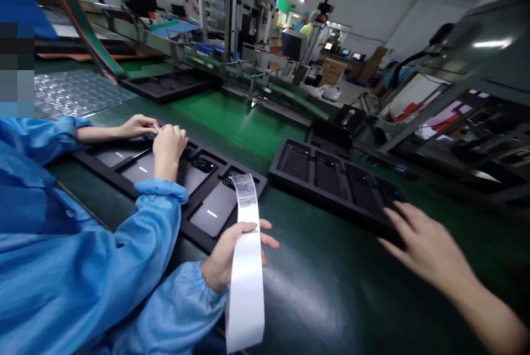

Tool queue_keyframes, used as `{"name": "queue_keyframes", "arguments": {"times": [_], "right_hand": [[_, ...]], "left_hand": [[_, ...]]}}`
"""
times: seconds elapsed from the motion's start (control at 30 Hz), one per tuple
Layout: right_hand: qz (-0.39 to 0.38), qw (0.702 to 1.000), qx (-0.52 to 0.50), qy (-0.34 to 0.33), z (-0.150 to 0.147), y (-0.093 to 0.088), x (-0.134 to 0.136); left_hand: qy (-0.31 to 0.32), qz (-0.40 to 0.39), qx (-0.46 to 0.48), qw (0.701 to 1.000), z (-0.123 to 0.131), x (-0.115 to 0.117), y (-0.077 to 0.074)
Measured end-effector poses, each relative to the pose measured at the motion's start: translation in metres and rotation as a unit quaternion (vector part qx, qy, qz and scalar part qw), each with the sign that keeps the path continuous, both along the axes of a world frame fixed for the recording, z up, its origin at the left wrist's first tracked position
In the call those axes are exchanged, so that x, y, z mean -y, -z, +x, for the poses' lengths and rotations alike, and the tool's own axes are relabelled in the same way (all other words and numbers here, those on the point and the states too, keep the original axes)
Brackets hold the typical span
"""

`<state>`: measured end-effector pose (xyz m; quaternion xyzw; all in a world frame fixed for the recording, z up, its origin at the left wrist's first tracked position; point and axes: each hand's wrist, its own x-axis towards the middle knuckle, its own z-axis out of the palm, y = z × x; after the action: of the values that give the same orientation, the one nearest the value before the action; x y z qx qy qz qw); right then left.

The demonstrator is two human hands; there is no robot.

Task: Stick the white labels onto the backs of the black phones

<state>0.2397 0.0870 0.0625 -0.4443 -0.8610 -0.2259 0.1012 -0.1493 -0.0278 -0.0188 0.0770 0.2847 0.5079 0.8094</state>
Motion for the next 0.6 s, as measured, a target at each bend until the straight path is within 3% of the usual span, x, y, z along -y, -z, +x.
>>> {"name": "queue_keyframes", "arguments": {"times": [0.1,0.2,0.43,0.5,0.6], "right_hand": [[0.009,0.993,0.114,-0.016,-0.035,0.037,-0.028],[0.023,0.99,0.139,0.011,-0.049,0.055,-0.041],[0.008,0.988,0.156,-0.003,-0.054,0.047,-0.048],[0.014,0.988,0.155,-0.002,-0.054,0.042,-0.037],[0.026,0.988,0.153,0.011,-0.053,0.039,0.0]], "left_hand": [[0.014,0.004,0.024,1.0,-0.001,0.003,0.002],[0.032,0.006,0.052,0.998,-0.001,0.006,0.002],[0.036,0.01,0.093,0.995,-0.001,0.013,0.003],[0.045,0.021,0.104,0.993,-0.005,0.015,0.003],[0.08,0.063,0.15,0.983,-0.009,0.02,0.004]]}}
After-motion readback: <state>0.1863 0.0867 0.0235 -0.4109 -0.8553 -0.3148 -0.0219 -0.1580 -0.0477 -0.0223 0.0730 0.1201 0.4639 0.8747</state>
